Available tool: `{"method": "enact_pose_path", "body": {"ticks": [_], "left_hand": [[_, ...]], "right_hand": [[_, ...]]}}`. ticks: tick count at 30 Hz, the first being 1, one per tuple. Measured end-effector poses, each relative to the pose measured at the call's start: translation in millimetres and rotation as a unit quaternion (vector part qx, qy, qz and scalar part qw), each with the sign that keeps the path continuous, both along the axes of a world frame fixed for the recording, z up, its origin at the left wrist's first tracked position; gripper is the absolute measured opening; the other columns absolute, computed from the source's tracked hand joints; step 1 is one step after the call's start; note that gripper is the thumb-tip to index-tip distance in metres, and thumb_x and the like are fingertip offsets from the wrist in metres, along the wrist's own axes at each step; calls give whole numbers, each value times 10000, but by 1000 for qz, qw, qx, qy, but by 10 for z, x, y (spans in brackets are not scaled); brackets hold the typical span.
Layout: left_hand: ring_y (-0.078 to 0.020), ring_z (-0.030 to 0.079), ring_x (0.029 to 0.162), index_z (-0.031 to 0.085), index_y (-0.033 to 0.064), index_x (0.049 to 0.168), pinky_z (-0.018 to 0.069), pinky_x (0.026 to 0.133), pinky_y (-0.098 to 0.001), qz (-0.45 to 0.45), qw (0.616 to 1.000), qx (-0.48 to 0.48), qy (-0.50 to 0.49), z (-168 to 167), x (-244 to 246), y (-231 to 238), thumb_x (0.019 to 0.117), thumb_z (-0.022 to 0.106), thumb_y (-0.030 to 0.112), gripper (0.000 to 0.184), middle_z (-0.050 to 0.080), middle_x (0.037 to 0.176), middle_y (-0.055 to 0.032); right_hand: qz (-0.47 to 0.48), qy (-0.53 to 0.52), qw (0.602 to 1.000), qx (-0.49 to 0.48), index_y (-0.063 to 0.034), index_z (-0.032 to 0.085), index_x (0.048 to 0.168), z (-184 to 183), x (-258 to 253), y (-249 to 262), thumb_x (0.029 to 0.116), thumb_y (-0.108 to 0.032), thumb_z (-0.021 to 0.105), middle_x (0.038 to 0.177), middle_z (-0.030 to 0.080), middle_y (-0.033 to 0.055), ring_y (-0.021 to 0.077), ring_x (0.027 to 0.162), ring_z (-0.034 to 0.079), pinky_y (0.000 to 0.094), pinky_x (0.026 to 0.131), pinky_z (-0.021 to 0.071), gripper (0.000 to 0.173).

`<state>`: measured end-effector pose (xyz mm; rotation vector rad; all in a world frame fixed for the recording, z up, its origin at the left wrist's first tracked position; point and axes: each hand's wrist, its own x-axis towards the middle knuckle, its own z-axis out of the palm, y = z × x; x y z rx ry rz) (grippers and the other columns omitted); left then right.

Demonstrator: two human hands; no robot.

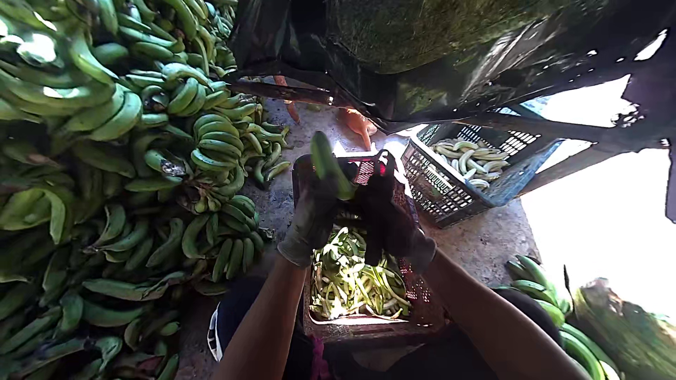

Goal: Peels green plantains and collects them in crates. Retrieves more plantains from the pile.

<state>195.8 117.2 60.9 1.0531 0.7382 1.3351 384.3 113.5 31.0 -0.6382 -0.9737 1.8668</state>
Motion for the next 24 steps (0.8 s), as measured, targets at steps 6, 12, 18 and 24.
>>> {"method": "enact_pose_path", "body": {"ticks": [6,12,18,24], "left_hand": [[-147,676,1046,460,276,1481,613,798,-312,52,996,12,68,69,-73,-76,977,679,336,553,639,1306,-3],[-142,686,958,531,214,1393,608,763,-350,147,956,-1,254,45,-185,-28,967,692,365,480,670,1206,-26],[-122,669,949,551,236,1376,589,742,-286,42,981,44,182,136,-298,-145,968,696,288,436,672,1182,-5],[-115,670,777,485,353,1486,583,598,-269,-19,987,-27,157,114,-392,-32,1029,585,368,468,685,1083,-23]], "right_hand": [[-112,-161,973,118,-129,498,1462,457,71,143,1041,-258,572,1280,665,77,209,1092,685,415,931,602,446],[-134,-484,843,195,-246,563,1419,496,154,-2,983,-330,680,947,718,43,148,725,681,389,658,596,459],[155,-703,690,69,-114,608,1312,223,359,120,1055,-482,490,1132,688,182,336,1061,671,590,943,505,465],[55,-511,838,183,-302,508,1505,311,424,7,1057,-451,514,1297,674,0,90,1065,670,340,904,569,472]]}}
